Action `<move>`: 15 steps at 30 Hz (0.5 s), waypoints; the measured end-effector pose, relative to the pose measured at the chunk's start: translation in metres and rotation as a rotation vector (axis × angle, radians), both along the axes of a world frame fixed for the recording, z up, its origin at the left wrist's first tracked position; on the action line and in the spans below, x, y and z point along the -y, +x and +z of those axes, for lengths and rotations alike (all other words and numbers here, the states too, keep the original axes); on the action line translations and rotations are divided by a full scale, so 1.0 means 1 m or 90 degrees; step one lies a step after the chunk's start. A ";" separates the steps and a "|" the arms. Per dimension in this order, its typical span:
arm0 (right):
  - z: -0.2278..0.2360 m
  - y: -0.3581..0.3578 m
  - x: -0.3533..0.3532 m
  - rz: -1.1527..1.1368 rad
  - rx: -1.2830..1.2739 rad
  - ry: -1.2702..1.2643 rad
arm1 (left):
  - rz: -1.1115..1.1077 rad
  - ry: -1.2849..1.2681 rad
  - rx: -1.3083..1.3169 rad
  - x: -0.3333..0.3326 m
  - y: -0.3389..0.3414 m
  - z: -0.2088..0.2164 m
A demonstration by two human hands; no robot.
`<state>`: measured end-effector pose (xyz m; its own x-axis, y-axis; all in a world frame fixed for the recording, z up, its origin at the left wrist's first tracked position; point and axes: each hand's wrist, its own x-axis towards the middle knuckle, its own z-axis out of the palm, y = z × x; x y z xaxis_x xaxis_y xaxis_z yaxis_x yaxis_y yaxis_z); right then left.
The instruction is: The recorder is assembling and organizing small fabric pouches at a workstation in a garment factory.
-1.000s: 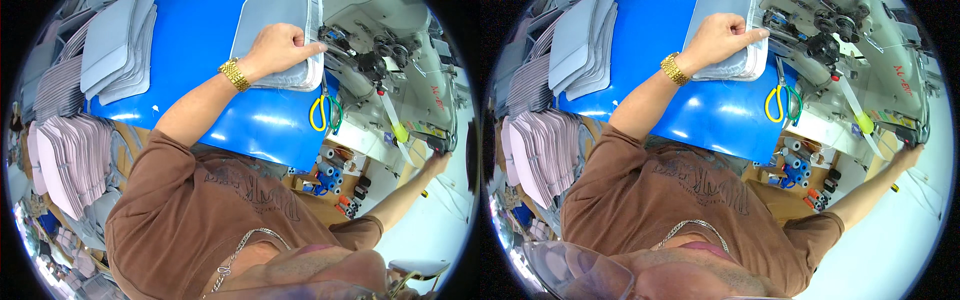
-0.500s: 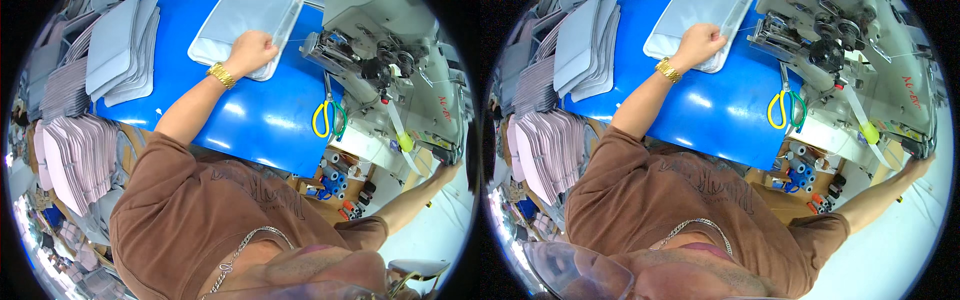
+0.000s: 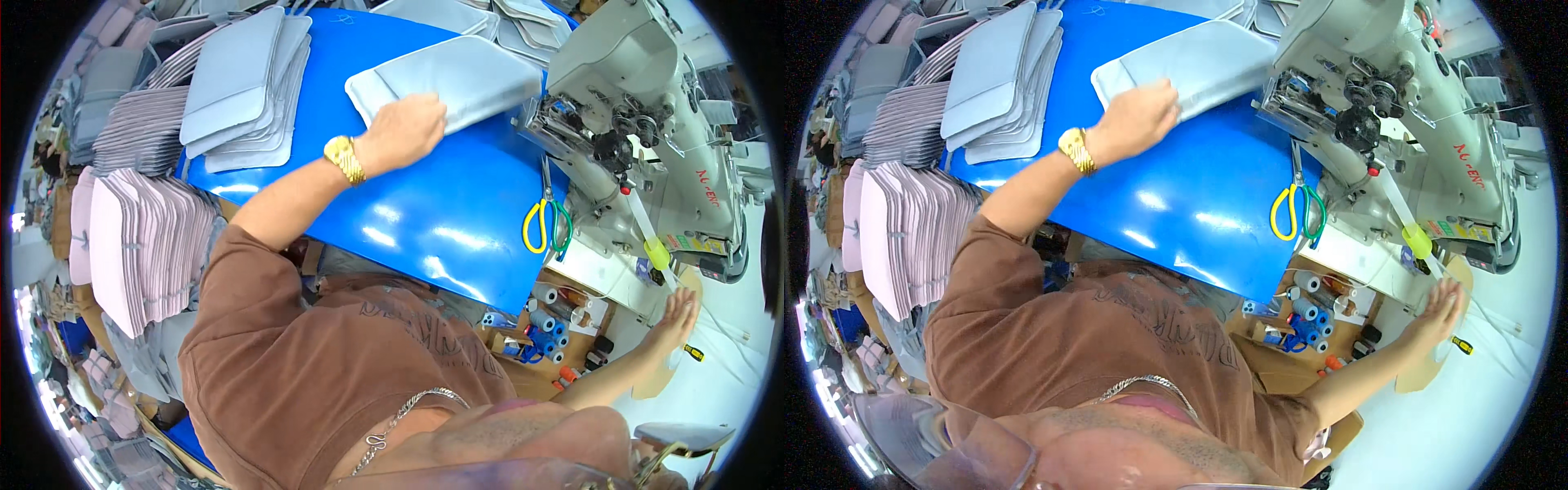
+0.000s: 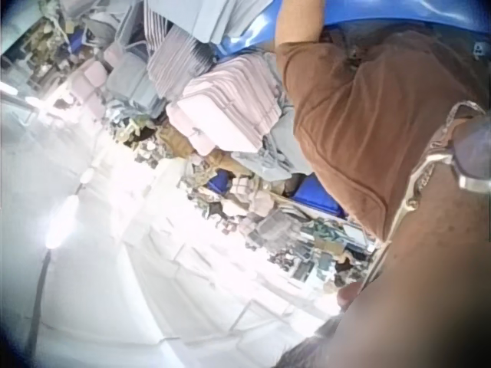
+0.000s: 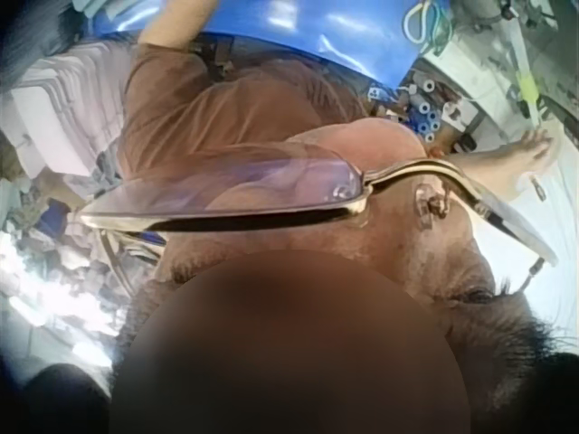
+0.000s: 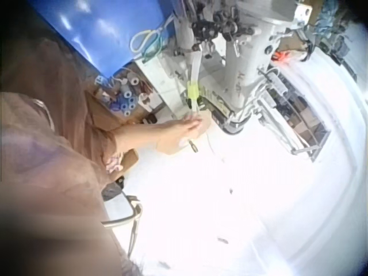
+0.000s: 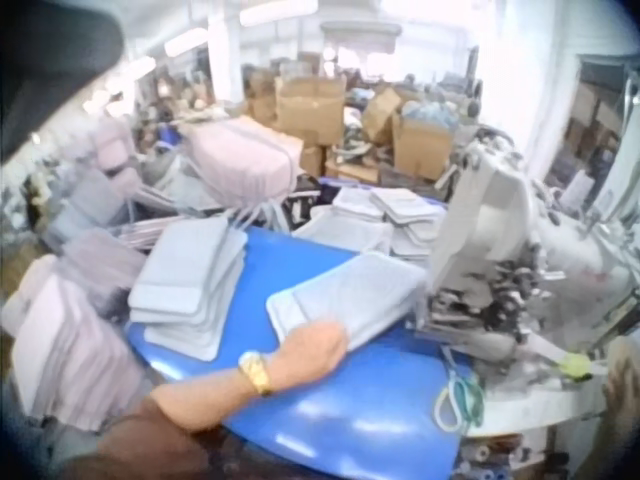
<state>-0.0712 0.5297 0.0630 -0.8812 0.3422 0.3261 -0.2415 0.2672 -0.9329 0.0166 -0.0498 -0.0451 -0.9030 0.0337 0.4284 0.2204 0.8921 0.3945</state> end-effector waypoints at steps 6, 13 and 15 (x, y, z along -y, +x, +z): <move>-0.054 0.075 0.065 0.057 0.082 0.014 | 0.227 0.109 -0.278 0.102 -0.112 0.062; -0.048 0.139 0.026 -0.004 0.125 0.095 | 0.180 0.096 -0.116 0.115 -0.119 -0.010; -0.043 0.156 0.002 -0.074 0.129 0.140 | 0.133 0.129 0.000 0.086 -0.091 -0.049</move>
<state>0.0845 0.5280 0.0201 -0.8951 0.3846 0.2255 -0.0131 0.4828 -0.8756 -0.0741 -0.1353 -0.0942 -0.8815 -0.2398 0.4067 0.0396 0.8208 0.5698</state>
